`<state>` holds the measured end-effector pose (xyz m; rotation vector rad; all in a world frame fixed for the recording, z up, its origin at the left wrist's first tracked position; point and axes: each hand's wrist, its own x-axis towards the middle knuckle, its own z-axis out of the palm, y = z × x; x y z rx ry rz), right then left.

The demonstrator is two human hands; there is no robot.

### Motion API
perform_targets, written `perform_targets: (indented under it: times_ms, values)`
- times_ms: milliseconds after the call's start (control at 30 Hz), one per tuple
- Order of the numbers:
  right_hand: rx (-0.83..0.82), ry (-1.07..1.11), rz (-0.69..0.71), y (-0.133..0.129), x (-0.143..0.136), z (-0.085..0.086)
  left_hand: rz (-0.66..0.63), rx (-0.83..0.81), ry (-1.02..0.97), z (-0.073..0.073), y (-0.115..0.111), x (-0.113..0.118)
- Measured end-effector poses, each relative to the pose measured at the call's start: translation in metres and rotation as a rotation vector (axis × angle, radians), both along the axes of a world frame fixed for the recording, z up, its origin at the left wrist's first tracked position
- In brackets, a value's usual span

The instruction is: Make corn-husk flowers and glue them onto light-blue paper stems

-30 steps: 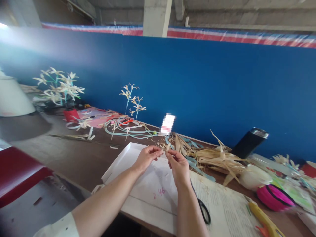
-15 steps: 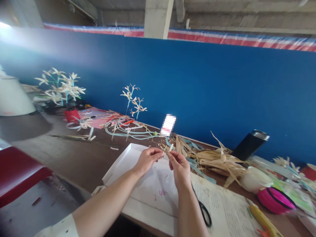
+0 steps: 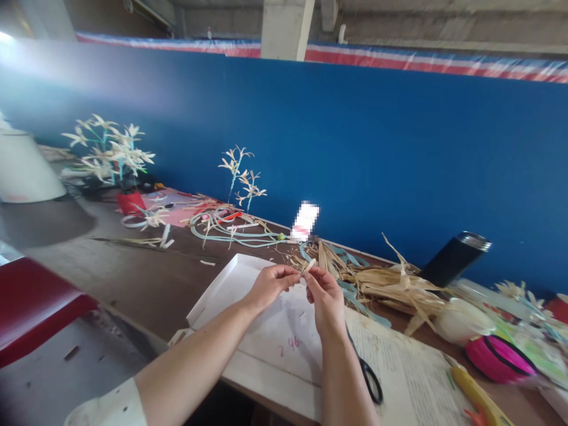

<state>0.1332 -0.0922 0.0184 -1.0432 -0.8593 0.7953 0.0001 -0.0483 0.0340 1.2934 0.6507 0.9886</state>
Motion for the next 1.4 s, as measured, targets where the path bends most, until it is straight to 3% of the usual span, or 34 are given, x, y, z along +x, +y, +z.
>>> perform_targets:
  times_ms: [567,867,1400]
  values:
    - [-0.007,-0.012,-0.04,-0.0011,-0.0005,0.0012,0.005,-0.011,0.016,0.0026,-0.0009,-0.0001]
    - [0.007,0.022,-0.106,0.0013,0.0005,0.0002,-0.03,0.019,0.03,-0.0046,0.0017,0.0009]
    - [0.037,-0.028,-0.099,0.0009,0.0021,-0.0016,-0.008,0.006,0.088,0.0012,-0.0021,-0.0012]
